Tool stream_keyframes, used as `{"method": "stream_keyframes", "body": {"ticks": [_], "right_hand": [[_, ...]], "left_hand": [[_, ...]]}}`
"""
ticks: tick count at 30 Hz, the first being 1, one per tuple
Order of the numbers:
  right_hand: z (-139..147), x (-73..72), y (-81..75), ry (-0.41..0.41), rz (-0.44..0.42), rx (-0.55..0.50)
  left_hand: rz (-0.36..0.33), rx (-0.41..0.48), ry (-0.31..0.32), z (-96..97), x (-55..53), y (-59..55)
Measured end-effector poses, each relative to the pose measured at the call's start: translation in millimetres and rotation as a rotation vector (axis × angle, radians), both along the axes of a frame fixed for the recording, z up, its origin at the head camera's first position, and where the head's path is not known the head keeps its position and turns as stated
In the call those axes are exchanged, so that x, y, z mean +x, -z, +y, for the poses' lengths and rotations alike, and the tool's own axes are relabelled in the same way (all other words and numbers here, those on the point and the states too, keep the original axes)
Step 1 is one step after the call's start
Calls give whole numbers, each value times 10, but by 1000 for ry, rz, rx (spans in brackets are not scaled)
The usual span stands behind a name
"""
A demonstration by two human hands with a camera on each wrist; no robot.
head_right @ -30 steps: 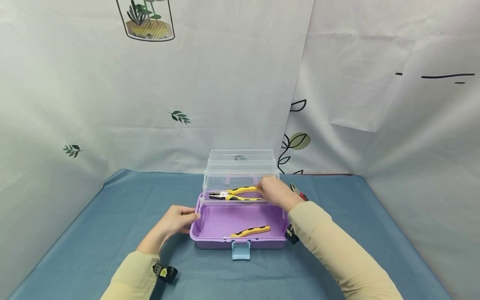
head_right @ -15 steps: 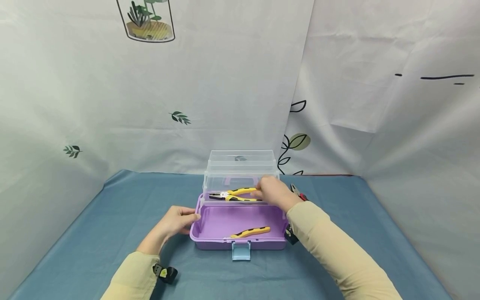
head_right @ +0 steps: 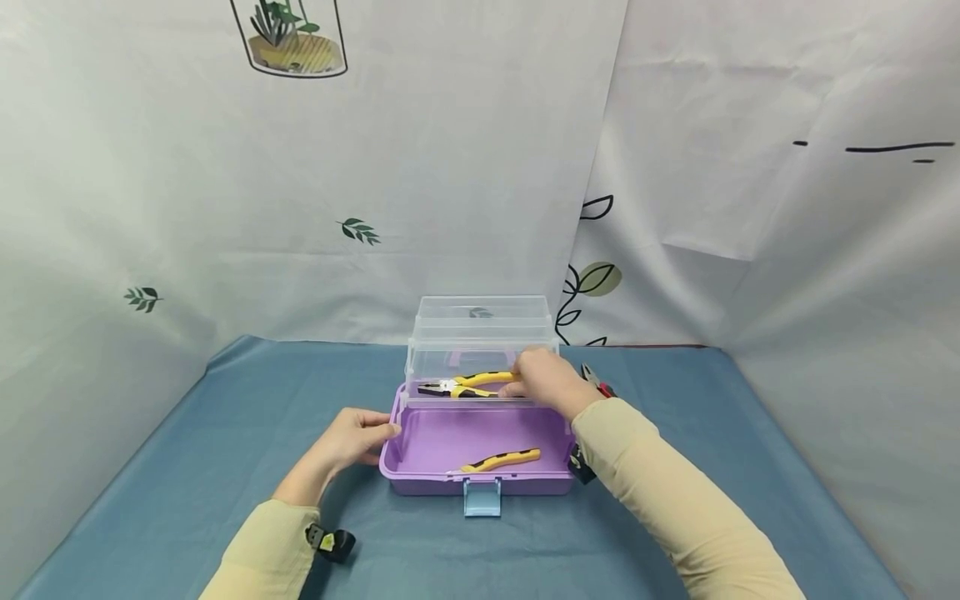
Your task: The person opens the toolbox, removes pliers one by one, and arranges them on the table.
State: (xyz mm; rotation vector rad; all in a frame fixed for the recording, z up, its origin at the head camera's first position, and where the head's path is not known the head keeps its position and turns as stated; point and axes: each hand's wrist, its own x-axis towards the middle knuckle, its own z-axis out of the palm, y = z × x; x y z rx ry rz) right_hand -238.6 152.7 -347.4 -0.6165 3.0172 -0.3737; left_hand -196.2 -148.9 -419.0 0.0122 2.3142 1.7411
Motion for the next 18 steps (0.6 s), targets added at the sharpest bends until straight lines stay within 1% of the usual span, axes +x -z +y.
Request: {"method": "stream_keyframes", "body": {"ticks": [4,8,13,18], "right_hand": [[-15,29,-10,3,8,24],[-39,53,-25,13,9,44],[-51,56,-28,-1,39,62],[-42,40,-19,10,10,54]], "left_hand": [[2,-10,0,1,7,3],[-2,-13,-16,10,10,5],[-5,-12,-29,18,5,2],[-8,-16,-27,16,3,1]]}}
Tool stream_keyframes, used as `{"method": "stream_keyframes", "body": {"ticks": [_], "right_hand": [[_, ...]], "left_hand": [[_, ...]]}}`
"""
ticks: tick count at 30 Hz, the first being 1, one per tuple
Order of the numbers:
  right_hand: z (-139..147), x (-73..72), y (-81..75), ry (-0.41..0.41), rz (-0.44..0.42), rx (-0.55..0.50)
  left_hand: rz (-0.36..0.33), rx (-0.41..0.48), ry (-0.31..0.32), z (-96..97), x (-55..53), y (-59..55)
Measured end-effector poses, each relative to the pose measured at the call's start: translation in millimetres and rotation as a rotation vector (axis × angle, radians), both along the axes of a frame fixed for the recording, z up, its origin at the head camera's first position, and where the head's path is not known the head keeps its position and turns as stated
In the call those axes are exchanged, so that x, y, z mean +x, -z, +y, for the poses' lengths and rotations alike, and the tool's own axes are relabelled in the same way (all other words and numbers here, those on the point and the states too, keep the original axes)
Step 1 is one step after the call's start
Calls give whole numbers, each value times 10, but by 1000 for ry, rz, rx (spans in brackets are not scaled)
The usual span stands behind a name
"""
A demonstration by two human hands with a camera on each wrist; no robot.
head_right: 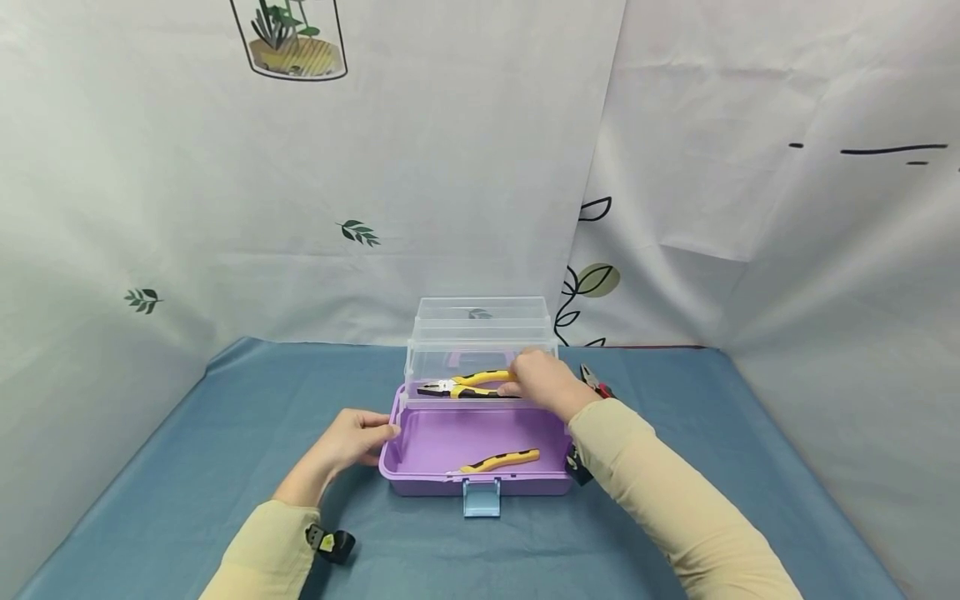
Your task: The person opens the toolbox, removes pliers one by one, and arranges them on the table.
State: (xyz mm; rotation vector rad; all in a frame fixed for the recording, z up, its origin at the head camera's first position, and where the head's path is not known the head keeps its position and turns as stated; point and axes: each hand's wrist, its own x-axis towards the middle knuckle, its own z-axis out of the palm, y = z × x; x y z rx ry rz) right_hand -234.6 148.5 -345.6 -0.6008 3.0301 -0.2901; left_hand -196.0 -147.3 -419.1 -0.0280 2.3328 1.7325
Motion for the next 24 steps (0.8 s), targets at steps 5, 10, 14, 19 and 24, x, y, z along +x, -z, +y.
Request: {"method": "stream_keyframes", "body": {"ticks": [5,10,14,19,24], "right_hand": [[24,-52,13,16,-67,-22],[27,-84,9,25,-103,-26],[22,-84,5,26,-104,-21],[27,-115,4,-3,-131,-37],[41,-149,21,-16,-181,-65]], "left_hand": [[-3,0,1,-2,-3,1],[-4,4,4,-3,-7,0],[-5,4,4,-4,-7,-10],[-1,-6,12,-10,-4,-23],[4,-9,19,-8,-2,-20]]}}
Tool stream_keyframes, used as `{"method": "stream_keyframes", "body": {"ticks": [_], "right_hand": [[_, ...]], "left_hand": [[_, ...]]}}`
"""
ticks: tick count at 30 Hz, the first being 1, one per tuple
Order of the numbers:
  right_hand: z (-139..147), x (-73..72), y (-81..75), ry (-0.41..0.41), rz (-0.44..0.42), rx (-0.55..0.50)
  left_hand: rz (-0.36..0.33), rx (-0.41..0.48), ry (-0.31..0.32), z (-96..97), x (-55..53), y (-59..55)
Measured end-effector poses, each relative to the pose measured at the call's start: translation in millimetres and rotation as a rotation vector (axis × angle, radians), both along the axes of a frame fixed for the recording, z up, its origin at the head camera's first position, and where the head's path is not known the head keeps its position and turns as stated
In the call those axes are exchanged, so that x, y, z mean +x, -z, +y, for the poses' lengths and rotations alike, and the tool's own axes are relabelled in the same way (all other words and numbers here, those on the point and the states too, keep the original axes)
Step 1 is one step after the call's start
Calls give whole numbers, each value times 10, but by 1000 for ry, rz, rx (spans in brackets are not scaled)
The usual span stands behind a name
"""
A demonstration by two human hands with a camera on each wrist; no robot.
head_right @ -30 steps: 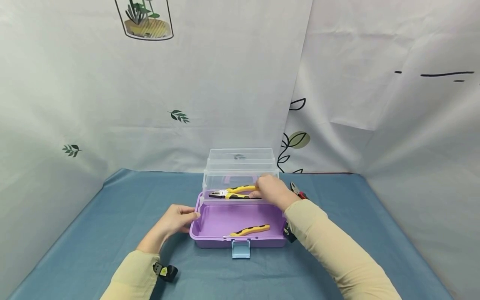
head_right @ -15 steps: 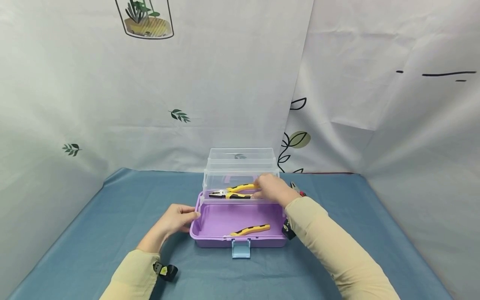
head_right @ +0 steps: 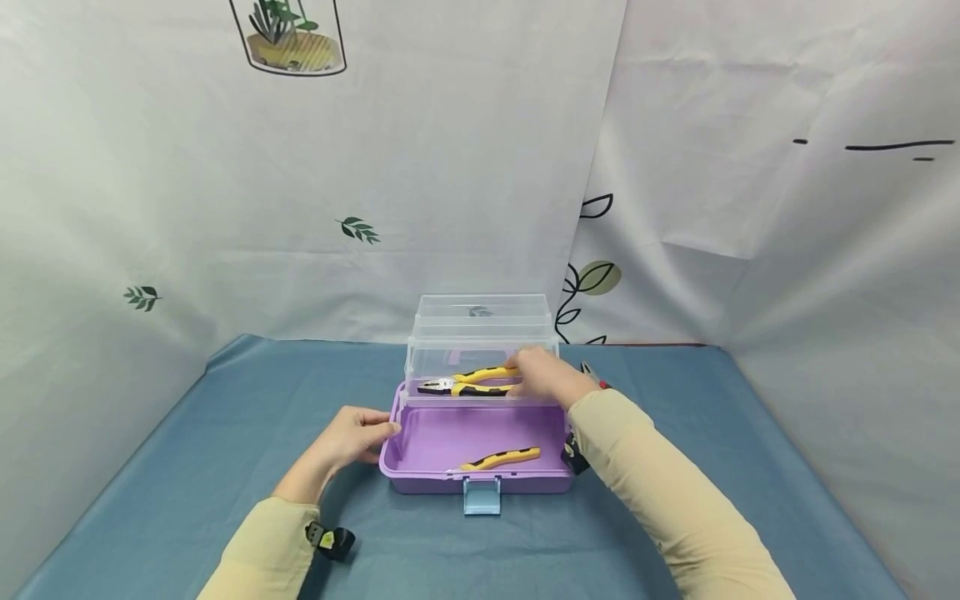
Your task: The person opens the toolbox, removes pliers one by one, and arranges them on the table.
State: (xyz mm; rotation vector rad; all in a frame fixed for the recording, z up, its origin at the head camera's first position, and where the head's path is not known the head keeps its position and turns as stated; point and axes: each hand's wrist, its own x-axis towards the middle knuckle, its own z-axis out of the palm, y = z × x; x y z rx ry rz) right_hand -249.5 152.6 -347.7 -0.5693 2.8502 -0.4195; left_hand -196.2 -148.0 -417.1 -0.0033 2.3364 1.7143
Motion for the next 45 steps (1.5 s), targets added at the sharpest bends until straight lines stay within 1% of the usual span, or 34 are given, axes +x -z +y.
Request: {"method": "stream_keyframes", "body": {"ticks": [7,10,16,19,24,28,31,34,39,42,45], "right_hand": [[2,8,-5,-22,-19,3],[7,24,-24,-32,-29,3],[43,24,-62,-89,-19,17],[73,26,-96,-95,-41,-4],[118,34,-173,-75,-101,-60],[133,56,-201,-98,-113,-100],[138,82,-182,-112,-125,-112],[136,110,-163,-84,-130,-108],[121,137,-163,-24,-103,-81],[111,143,-170,-14,-99,-73],[111,145,-171,-23,-85,-76]], "left_hand": [[-5,10,-15,7,-4,-1],[-4,10,-8,5,-3,2],[-1,5,-12,6,10,2],[0,1,-16,10,11,4],[0,-1,-15,9,13,-6],[6,-10,-15,5,22,-10],[4,-22,-17,0,38,-7],[6,-30,-20,-6,44,-2],[5,-22,-16,-5,27,0],[0,-22,-15,-4,17,6],[-2,-18,-20,2,20,-3]]}}
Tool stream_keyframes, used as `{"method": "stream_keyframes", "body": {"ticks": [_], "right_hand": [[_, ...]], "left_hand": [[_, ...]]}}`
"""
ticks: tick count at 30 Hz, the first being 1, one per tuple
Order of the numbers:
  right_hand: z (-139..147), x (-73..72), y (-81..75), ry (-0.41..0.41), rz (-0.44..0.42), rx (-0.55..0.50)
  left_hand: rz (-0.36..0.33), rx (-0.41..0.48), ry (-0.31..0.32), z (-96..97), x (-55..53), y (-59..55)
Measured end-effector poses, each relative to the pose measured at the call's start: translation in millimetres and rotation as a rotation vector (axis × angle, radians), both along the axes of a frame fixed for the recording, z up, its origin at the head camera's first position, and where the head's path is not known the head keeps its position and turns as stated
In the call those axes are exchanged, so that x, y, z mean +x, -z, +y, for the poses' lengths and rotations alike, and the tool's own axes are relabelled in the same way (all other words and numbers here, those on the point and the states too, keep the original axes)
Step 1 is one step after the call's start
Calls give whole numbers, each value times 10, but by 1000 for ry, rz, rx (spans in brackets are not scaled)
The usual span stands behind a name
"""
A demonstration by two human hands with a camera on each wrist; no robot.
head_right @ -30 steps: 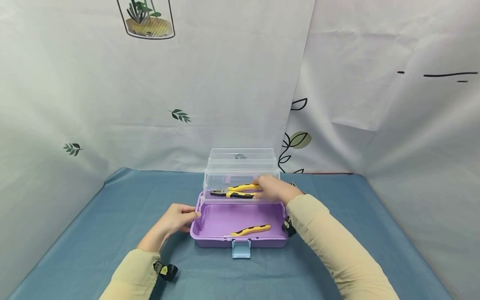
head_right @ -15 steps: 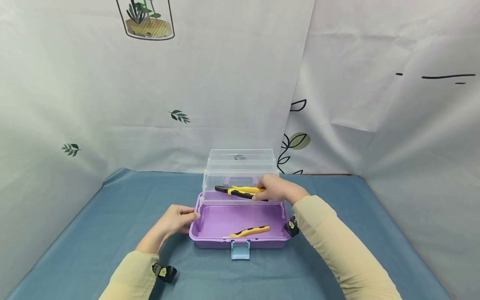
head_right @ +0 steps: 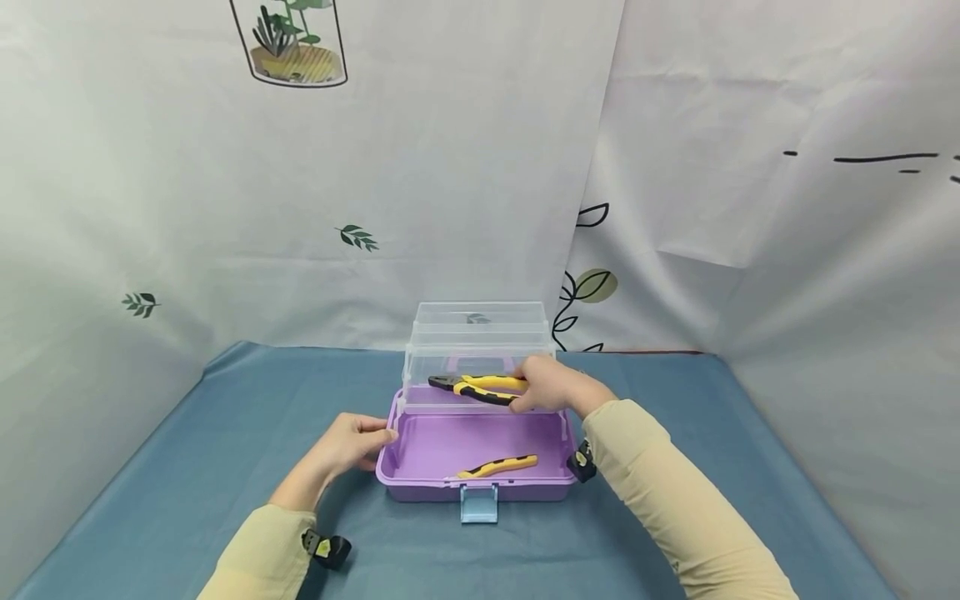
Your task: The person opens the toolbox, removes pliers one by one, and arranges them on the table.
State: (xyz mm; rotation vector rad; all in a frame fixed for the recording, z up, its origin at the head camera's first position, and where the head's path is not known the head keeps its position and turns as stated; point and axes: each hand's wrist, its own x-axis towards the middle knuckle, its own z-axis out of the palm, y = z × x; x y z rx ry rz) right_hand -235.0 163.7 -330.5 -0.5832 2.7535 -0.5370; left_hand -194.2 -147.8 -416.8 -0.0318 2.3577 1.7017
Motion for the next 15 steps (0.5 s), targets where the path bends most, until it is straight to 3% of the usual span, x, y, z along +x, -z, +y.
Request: {"method": "stream_keyframes", "body": {"ticks": [15], "right_hand": [[79,63,152,-8,84,-122]], "left_hand": [[-2,-3,6,1,-14,-1]]}}
